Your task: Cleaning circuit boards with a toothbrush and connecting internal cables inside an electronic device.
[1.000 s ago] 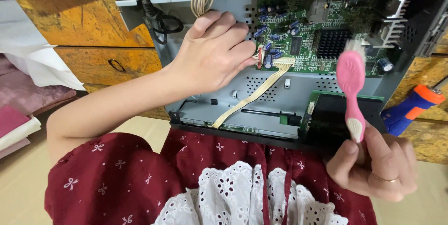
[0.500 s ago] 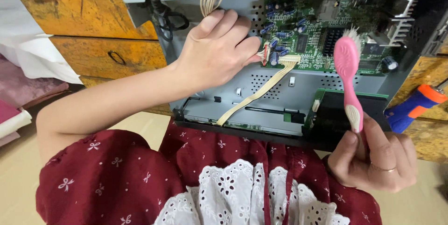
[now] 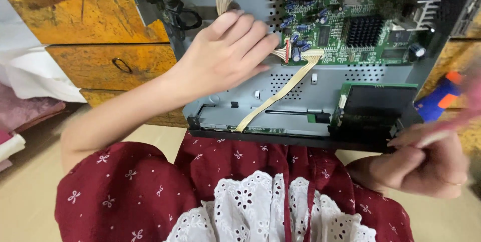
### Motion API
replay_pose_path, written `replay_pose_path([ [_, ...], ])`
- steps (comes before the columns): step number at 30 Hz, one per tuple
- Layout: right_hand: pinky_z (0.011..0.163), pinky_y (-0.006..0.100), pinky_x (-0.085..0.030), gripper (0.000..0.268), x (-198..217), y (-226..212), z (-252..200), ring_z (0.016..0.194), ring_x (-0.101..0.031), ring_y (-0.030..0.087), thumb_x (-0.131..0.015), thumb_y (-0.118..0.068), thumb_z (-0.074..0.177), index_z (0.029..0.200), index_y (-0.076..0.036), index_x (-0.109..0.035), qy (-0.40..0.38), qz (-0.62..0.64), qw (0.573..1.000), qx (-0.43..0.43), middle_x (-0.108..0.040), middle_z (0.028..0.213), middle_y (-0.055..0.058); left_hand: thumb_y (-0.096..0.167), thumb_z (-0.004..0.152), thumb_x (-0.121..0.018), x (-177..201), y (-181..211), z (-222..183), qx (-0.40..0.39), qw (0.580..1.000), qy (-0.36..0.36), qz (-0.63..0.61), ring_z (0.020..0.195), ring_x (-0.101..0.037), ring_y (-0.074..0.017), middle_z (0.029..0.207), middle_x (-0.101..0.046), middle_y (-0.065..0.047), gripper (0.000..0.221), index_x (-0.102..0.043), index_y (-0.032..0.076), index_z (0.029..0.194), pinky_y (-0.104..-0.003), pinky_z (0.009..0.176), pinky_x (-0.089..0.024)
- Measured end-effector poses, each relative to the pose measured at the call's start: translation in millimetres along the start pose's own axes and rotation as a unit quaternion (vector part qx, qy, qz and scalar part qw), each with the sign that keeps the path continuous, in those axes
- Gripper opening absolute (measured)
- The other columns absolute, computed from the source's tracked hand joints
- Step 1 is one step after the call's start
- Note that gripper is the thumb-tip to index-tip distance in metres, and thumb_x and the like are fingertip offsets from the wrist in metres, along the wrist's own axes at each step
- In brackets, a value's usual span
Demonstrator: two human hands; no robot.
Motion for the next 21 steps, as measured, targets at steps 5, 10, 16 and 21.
replay_pose_path([
  [5, 0.061, 0.04, -0.044, 0.039, 7, -10, 3, 0.056, -0.047, 0.03, -0.026, 0.012, 0.098, 0.13, 0.015, -0.047, 0.061, 0.098, 0.993, 0.031, -0.05, 0.069, 0.024, 0.014, 0.101, -0.083, 21, -8, -50, 0.023, 0.986, 0.08, -0.143, 0.135, -0.047, -0.0236, 0.145, -0.049, -0.011, 0.034, -0.07, 0.011, 0.133, -0.039, 0.116, -0.048],
  [10, 0.089, 0.041, -0.047, 0.032, 16, -21, -3, 0.097, -0.058, 0.04, -0.047, 0.039, 0.112, 0.141, 0.026, -0.051, -0.071, -0.037, 0.996, -0.044, -0.061, 0.128, 0.046, 0.025, 0.089, -0.075, 18, -31, -143, 0.286, 0.919, 0.227, -0.148, 0.129, -0.044, -0.0312, 0.136, -0.052, -0.014, 0.025, -0.068, 0.009, 0.107, -0.048, 0.116, -0.036],
  [16, 0.063, 0.038, -0.035, 0.03, -43, -70, 56, 0.073, -0.042, 0.026, -0.084, 0.023, 0.119, 0.148, 0.014, -0.089, -0.2, -0.322, 0.922, 0.077, -0.054, 0.092, 0.016, 0.032, 0.096, -0.06, -36, -18, -165, 0.394, 0.833, 0.225, -0.317, 0.146, -0.036, -0.0329, 0.153, -0.034, -0.014, 0.054, -0.037, 0.012, 0.141, -0.056, 0.128, -0.033],
  [21, 0.055, 0.028, -0.036, 0.041, -83, -100, 87, 0.057, -0.04, 0.014, -0.081, -0.003, 0.111, 0.15, -0.016, -0.086, -0.246, -0.441, 0.838, 0.207, -0.054, 0.087, -0.001, 0.024, 0.101, -0.043, -29, -8, -160, 0.359, 0.821, 0.225, -0.383, 0.142, -0.041, -0.037, 0.153, -0.039, -0.02, 0.044, -0.039, 0.003, 0.14, -0.051, 0.123, -0.032],
])
Point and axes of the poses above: each hand's wrist, its own z-axis towards the middle knuckle, its own x-axis out of the back of the hand, y = z × x, the point moved 8 cm from there along z, towards the middle knuckle
